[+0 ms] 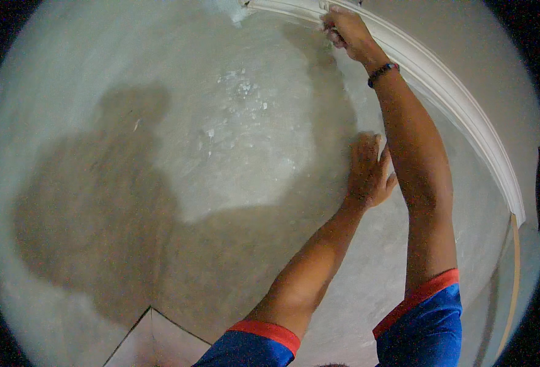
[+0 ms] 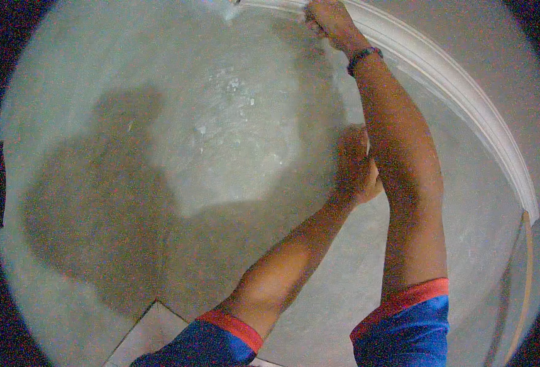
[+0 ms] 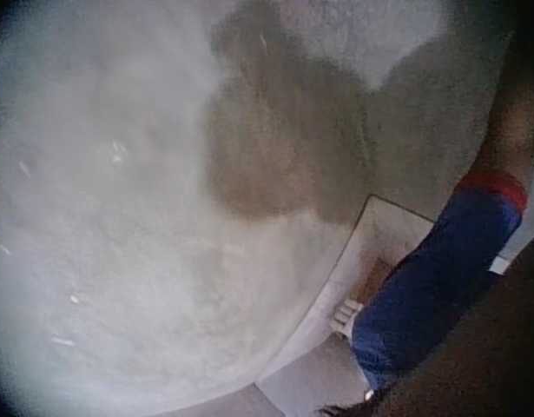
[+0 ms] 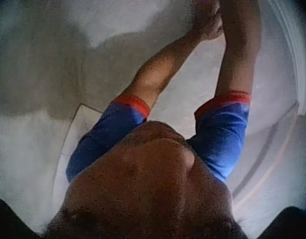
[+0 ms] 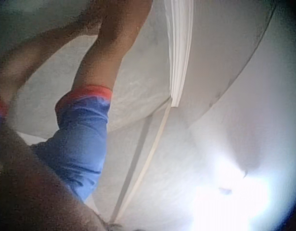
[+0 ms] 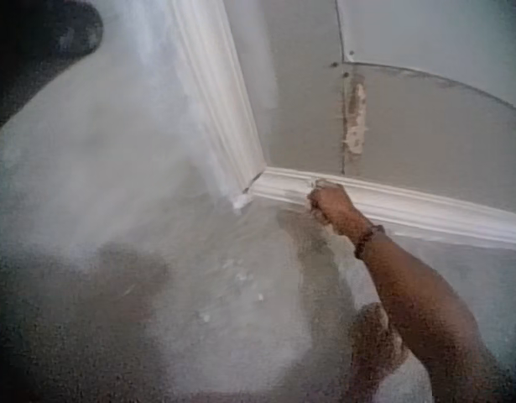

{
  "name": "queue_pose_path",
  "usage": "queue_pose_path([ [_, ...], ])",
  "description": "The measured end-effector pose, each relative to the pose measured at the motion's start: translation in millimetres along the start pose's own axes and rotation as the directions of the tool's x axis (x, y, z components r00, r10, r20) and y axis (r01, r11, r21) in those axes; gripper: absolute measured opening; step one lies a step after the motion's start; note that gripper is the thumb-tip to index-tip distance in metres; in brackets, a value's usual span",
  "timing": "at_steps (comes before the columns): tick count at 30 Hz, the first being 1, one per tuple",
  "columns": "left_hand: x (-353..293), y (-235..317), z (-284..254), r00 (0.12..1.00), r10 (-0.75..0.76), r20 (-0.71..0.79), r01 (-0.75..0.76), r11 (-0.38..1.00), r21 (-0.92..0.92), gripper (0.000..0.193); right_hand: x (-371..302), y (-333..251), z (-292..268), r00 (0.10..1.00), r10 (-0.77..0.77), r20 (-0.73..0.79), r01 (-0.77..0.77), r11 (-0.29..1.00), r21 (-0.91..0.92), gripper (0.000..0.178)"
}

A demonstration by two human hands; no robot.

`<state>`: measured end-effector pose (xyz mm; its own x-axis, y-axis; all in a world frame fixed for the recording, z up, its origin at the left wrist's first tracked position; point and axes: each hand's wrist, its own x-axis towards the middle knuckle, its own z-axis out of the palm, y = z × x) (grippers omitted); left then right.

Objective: The person positions a piece of crown molding against the ceiling corner and applies a white sealant or adhesive along the joint by hand.

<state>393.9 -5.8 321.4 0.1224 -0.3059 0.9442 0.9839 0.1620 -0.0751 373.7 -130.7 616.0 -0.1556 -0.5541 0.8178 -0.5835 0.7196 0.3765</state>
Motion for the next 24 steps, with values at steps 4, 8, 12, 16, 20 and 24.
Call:
queue_pose_path([
  [4,-3,2,7,0.998,0.055,0.015,-0.056,0.998,0.02,0.077,-45,-7,-11,0.92,0.378,0.108,-0.393,0.884,0.253,0.02],
  [8,-5,4,6,0.998,0.018,0.056,-0.024,0.995,0.096,0.073,-101,-41,-20,0.901,0.396,0.177,-0.41,0.647,0.643,0.022],
  [12,2,32,3,0.989,-0.061,0.132,0.033,0.978,0.205,0.068,-161,-28,-59,0.88,0.386,0.275,-0.418,0.359,0.834,0.034],
  [16,2,56,10,0.998,0.066,0.001,-0.065,0.968,0.243,0.064,-223,-26,-118,0.892,0.355,0.281,-0.357,0.17,0.918,0.041],
  [20,-7,105,28,0.99,0.139,-0.014,-0.127,0.939,0.319,0.062,-311,-40,-198,0.923,0.327,0.204,-0.24,0.074,0.968,0.046],
  [24,-16,154,44,0.991,0.132,0.013,-0.127,0.918,0.376,0.061,-395,-48,-283,0.918,0.35,0.186,-0.222,0.066,0.973,0.05],
])
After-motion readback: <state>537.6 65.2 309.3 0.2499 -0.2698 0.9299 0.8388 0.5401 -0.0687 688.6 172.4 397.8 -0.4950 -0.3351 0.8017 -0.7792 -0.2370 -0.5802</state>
